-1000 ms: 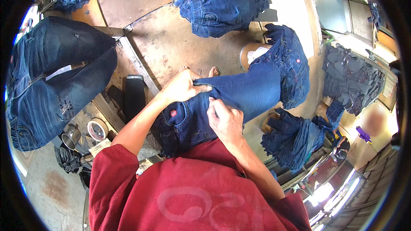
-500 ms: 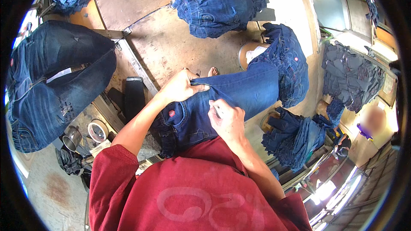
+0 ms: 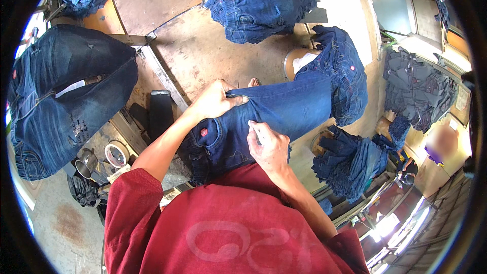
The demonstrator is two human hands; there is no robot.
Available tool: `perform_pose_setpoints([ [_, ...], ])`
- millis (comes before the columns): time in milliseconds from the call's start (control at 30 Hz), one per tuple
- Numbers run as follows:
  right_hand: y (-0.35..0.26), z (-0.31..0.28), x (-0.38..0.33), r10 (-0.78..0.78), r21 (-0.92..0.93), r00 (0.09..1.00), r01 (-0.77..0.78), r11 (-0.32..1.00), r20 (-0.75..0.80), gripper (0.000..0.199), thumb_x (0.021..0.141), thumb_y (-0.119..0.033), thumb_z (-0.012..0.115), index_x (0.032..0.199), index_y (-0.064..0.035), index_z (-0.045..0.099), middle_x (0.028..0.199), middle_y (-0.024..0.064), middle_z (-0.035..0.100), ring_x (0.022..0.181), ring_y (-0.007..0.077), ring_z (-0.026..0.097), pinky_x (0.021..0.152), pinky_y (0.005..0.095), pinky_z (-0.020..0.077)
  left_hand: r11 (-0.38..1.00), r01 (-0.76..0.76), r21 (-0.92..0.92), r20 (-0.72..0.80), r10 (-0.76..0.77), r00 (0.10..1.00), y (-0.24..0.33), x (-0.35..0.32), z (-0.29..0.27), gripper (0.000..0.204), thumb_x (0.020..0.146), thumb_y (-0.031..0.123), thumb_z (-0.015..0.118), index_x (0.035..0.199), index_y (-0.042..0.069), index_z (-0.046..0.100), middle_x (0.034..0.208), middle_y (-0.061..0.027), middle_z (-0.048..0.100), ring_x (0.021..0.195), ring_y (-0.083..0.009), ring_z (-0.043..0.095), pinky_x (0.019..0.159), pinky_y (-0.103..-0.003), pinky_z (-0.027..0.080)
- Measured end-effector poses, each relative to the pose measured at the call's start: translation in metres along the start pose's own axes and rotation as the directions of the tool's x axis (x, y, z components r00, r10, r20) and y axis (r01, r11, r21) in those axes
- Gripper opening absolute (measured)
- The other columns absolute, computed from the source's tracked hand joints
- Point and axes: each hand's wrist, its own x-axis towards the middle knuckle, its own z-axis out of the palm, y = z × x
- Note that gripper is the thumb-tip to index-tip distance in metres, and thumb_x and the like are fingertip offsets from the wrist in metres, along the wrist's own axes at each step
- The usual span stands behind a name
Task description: The person repeatedly picks up pairs of jeans from a pile, lays them on a table, and uses a white marker to draw lines on the fabric. After marking, the jeans are placed back on the pile. The process is repeated for multiple pairs.
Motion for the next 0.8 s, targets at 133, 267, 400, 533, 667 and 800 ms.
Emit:
perform_pose_setpoints([
  [133,0.002,0.0,0.001,-0.047,-0.097,0.998,0.05,0.994,0.035,0.013,0.088,-0.002,0.079,0.101,-0.0066,0.076,0.074,0.0149,0.075,0.061,0.0312,0.075,0.056,0.0406,0.0587,0.999,0.018,-0.047,-0.008,-0.019,1.0,0.0,-0.001,0.002,0.023,0.095,0.019,0.087,0.093,-0.003,0.08,0.07,-0.0048,0.061,0.072,-0.0107,0.053,0.071,-0.037,0.049],
  [267,0.002,-0.007,-0.002,0.047,-0.243,0.974,0.008,0.97,0.22,0.017,0.089,-0.001,0.079,0.104,-0.0063,0.076,0.077,0.0152,0.076,0.063,0.0307,0.076,0.057,0.04,0.0592,0.999,-0.006,-0.038,-0.032,0.005,0.999,0.001,-0.001,0.003,0.023,0.095,0.018,0.086,0.093,-0.003,0.08,0.07,-0.0049,0.062,0.072,-0.0107,0.053,0.071,-0.036,0.049],
  [400,0.003,-0.004,0.002,-0.02,-0.019,1.0,0.02,1.0,0.022,0.011,0.09,-0.004,0.078,0.1,-0.0064,0.075,0.072,0.0151,0.073,0.061,0.0311,0.074,0.055,0.042,0.0578,0.998,-0.022,-0.053,-0.031,0.02,0.999,0.0,0.001,0.002,0.022,0.095,0.018,0.086,0.091,-0.003,0.08,0.07,-0.0051,0.061,0.072,-0.0105,0.053,0.07,-0.036,0.048],
  [533,0.004,-0.003,0.004,-0.041,-0.118,0.997,0.048,0.992,0.062,0.012,0.089,-0.003,0.078,0.1,-0.0061,0.075,0.074,0.0153,0.074,0.062,0.0305,0.076,0.055,0.041,0.0582,0.999,0.042,-0.002,-0.004,-0.042,0.999,-0.002,0.0,0.002,0.022,0.095,0.021,0.085,0.094,-0.001,0.081,0.071,-0.0059,0.065,0.071,-0.0099,0.056,0.069,-0.036,0.05],
  [667,0.003,-0.007,0.003,0.056,-0.24,0.974,-0.002,0.971,0.221,0.014,0.089,-0.001,0.078,0.102,-0.0064,0.075,0.074,0.0149,0.074,0.062,0.0297,0.075,0.055,0.0404,0.0577,0.999,0.039,-0.036,-0.03,-0.04,0.999,-0.005,0.001,0.004,0.024,0.094,0.017,0.085,0.086,-0.004,0.077,0.068,-0.0048,0.06,0.072,-0.0103,0.052,0.071,-0.036,0.049],
  [800,0.003,-0.004,0.004,-0.045,-0.036,0.999,0.044,0.998,-0.011,0.01,0.09,-0.004,0.078,0.098,-0.0062,0.074,0.069,0.015,0.072,0.059,0.0312,0.074,0.053,0.0418,0.0568,0.999,-0.032,0.014,-0.047,0.033,0.998,-0.012,0.004,0.006,0.025,0.094,0.025,0.085,0.097,0.001,0.083,0.072,-0.0124,0.07,0.068,-0.0141,0.061,0.07,-0.038,0.052],
])
